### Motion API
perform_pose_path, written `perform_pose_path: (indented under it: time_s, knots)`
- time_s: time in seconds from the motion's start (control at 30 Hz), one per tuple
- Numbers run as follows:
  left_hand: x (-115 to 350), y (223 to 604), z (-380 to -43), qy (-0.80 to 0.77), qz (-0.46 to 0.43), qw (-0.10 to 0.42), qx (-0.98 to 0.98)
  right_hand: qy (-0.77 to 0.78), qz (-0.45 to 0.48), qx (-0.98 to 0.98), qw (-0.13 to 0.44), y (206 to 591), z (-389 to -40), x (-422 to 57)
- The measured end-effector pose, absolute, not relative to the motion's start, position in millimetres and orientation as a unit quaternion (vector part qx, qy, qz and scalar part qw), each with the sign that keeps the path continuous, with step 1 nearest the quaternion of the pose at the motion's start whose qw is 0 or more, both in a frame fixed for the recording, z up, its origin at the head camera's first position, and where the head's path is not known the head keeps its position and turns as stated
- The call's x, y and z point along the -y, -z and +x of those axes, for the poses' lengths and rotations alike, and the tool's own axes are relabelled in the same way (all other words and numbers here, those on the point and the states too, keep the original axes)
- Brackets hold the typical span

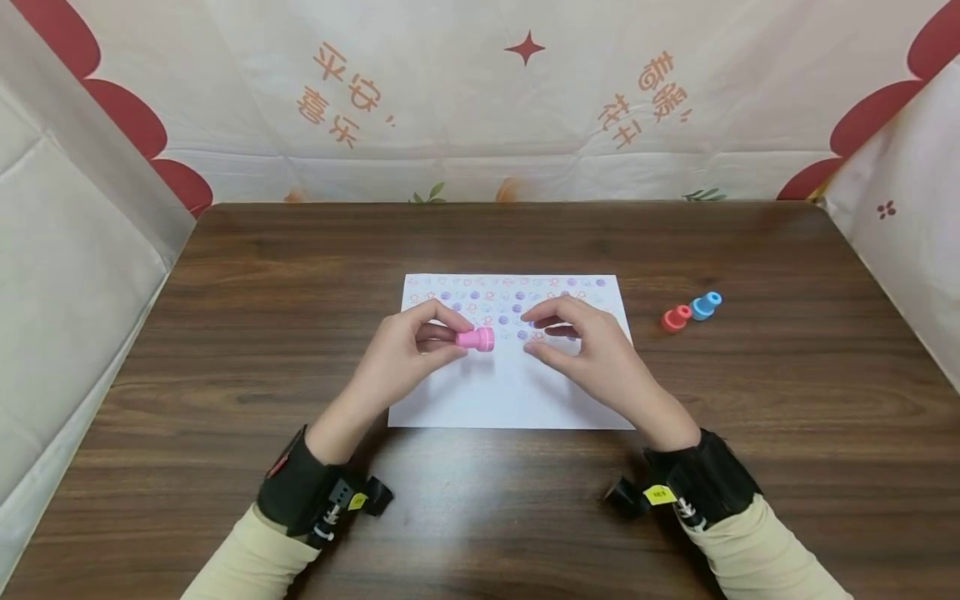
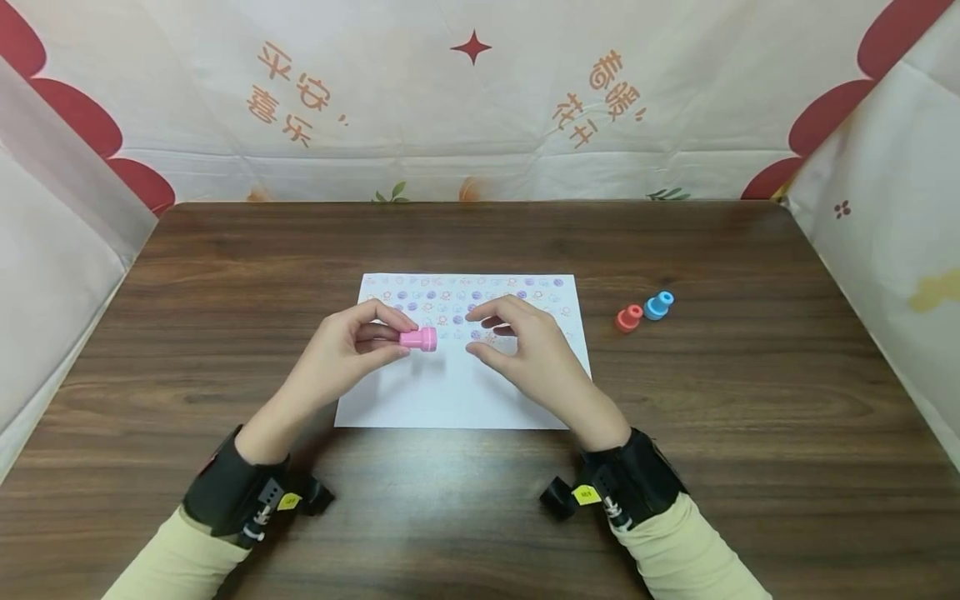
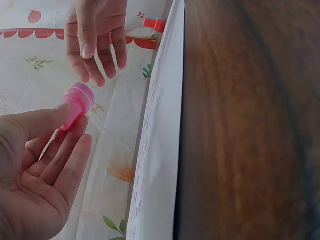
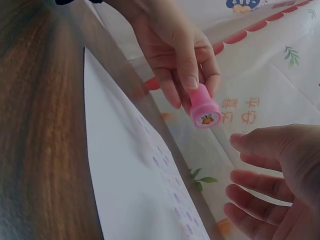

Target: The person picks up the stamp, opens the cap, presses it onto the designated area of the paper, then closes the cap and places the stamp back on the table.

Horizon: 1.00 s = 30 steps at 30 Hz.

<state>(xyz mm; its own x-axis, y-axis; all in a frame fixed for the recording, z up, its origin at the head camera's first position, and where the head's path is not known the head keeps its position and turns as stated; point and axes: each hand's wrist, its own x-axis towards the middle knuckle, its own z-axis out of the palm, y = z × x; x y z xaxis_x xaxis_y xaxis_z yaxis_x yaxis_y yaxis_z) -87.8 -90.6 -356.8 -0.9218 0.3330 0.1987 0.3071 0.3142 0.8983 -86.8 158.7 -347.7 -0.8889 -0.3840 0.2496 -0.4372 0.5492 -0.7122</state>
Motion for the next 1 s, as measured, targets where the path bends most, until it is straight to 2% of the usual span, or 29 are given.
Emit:
perform_pose_path:
  time_s: [1.0]
  knots:
    - [76,362,-80,-0.582,0.223,0.038,-0.781,-0.416,0.273,0.867,-0.002,357,-77,-143]
